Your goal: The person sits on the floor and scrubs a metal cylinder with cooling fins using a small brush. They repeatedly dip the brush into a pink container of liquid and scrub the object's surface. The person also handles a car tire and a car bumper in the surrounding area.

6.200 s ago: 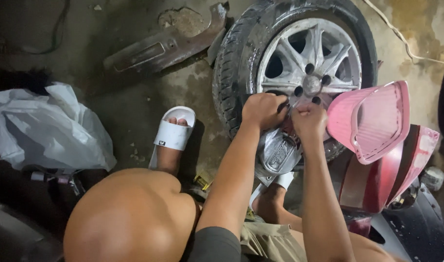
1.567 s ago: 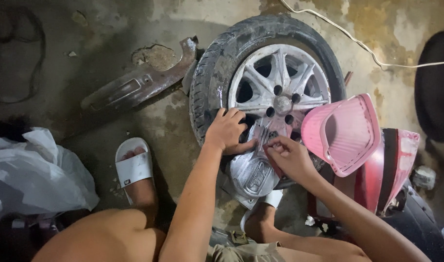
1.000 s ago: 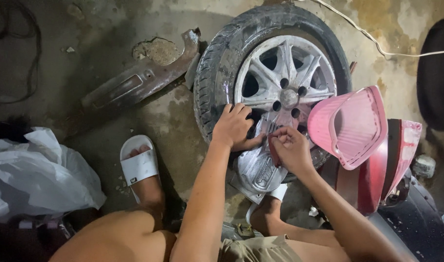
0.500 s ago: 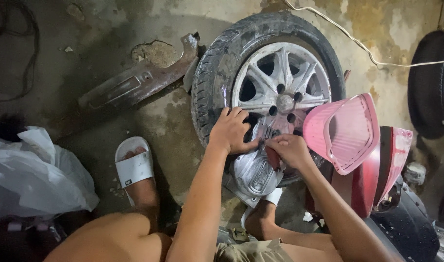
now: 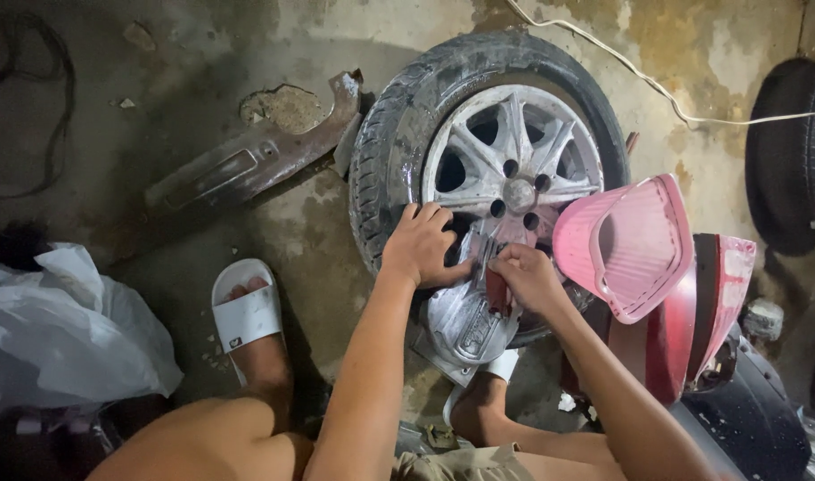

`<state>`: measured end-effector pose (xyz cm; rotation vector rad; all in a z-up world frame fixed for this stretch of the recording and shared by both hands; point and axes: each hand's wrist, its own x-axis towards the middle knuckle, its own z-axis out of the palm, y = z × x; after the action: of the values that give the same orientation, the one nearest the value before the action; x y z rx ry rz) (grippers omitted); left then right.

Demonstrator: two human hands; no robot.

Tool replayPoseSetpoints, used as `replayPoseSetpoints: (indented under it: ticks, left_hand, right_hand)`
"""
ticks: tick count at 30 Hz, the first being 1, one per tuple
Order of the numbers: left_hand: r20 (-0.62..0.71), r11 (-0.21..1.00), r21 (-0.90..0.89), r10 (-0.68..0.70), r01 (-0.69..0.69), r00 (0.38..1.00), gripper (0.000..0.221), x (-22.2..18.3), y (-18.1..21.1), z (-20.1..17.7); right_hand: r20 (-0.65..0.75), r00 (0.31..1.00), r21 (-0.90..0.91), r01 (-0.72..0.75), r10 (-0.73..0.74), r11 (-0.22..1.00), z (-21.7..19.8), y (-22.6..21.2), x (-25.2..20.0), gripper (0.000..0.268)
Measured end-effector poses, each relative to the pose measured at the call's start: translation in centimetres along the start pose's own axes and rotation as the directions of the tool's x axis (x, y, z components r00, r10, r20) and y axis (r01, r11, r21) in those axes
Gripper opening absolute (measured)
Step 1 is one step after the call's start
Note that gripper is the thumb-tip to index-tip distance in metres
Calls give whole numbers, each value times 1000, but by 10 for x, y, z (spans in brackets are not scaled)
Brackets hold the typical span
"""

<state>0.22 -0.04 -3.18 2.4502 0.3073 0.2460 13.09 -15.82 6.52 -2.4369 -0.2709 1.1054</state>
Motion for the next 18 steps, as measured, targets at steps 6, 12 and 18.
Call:
replayPoseSetpoints:
  ticks: [6,12,18]
  left_hand:
    - [-116,999,-2,37,-37,993,55,-4,0,3]
    - [-197,997,0,69,-71,978,56,-4,-4,11]
    - [-134,999,8,48,-47,990,56,-4,-2,4]
  right_hand:
    - [-64,998,-200,-1,-12,980,1,3,4,16]
    - [-153,983,-256,64,-106,964,10,3,-3,16]
    - [-279,872,-494,229,-403,839,31,-11,-3,24]
